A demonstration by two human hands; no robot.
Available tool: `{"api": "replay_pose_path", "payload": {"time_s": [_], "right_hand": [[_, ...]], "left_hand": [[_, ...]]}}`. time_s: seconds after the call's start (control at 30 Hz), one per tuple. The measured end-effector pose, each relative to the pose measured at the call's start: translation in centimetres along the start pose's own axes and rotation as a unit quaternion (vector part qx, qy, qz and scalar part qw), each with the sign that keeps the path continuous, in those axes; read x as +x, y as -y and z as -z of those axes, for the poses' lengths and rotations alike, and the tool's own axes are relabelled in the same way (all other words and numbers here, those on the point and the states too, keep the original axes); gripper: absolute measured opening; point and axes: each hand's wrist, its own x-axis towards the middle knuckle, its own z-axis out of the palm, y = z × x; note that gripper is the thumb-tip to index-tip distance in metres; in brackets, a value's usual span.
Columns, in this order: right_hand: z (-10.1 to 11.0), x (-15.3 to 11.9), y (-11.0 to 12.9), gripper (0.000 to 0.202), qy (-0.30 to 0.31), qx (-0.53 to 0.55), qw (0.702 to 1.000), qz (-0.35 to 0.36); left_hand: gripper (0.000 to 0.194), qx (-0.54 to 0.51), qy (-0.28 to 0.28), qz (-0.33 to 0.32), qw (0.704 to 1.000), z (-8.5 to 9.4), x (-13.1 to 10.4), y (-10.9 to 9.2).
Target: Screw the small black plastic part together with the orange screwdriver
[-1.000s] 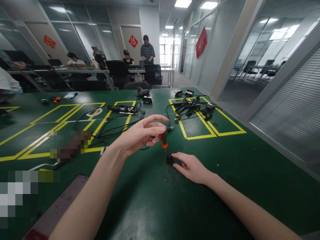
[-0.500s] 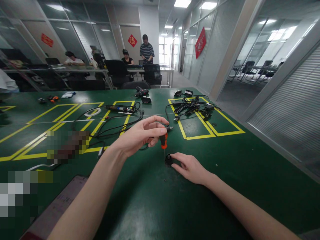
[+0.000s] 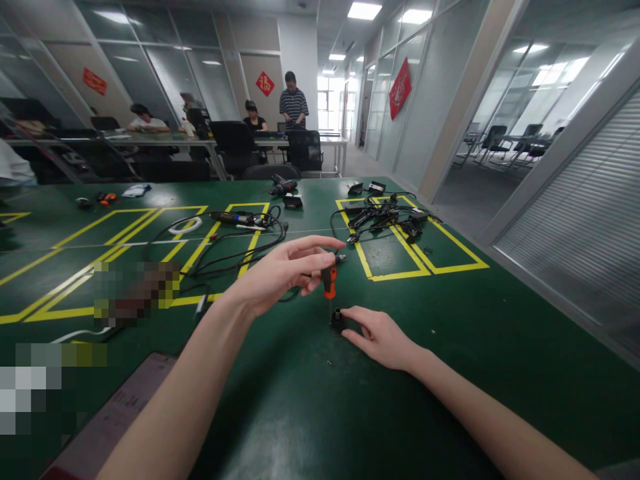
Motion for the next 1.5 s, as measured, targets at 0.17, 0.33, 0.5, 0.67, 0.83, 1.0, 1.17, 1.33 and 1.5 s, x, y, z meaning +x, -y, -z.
{"api": "replay_pose_path", "payload": {"time_s": [0.17,0.33,0.5,0.67,0.83,1.0,1.17,1.33,1.5], "right_hand": [[0.16,0.01,0.19,0.036,0.002,-0.002,1.0,-0.001],[0.03,-0.06,-0.01,0.037,0.0,0.002,1.0,0.004],[0.04,-0.05,-0.05,0.036,-0.003,-0.002,1.0,0.008],[0.19,0.01,0.15,0.037,0.003,-0.001,1.0,-0.001],[0.15,0.0,0.15,0.037,0.003,0.005,1.0,0.0],[0.17,0.01,0.14,0.037,0.004,-0.004,1.0,0.001],[0.22,-0.02,0.16,0.037,0.007,-0.005,1.0,-0.004],[0.03,-0.03,0.04,0.036,0.004,0.001,1.0,-0.002],[0.06,0.01,0.09,0.037,0.006,0.001,1.0,-0.001]], "left_hand": [[0.025,-0.007,0.002,0.009,1.0,0.37,0.09,-0.08],[0.024,-0.045,0.026,0.015,0.999,0.43,0.23,-0.02],[0.03,-0.022,0.002,0.014,1.0,0.28,0.07,0.0],[0.028,-0.01,0.002,0.012,1.0,0.28,0.01,-0.13],[0.026,-0.038,0.025,0.013,0.999,0.3,0.19,-0.1],[0.042,-0.041,0.004,0.013,0.999,0.25,-0.07,-0.01],[0.026,-0.026,0.004,0.009,1.0,0.29,-0.01,-0.15],[0.026,-0.053,0.017,0.015,0.998,0.3,0.25,-0.02],[0.039,-0.041,-0.021,-0.007,0.999,0.06,0.02,0.11]]}}
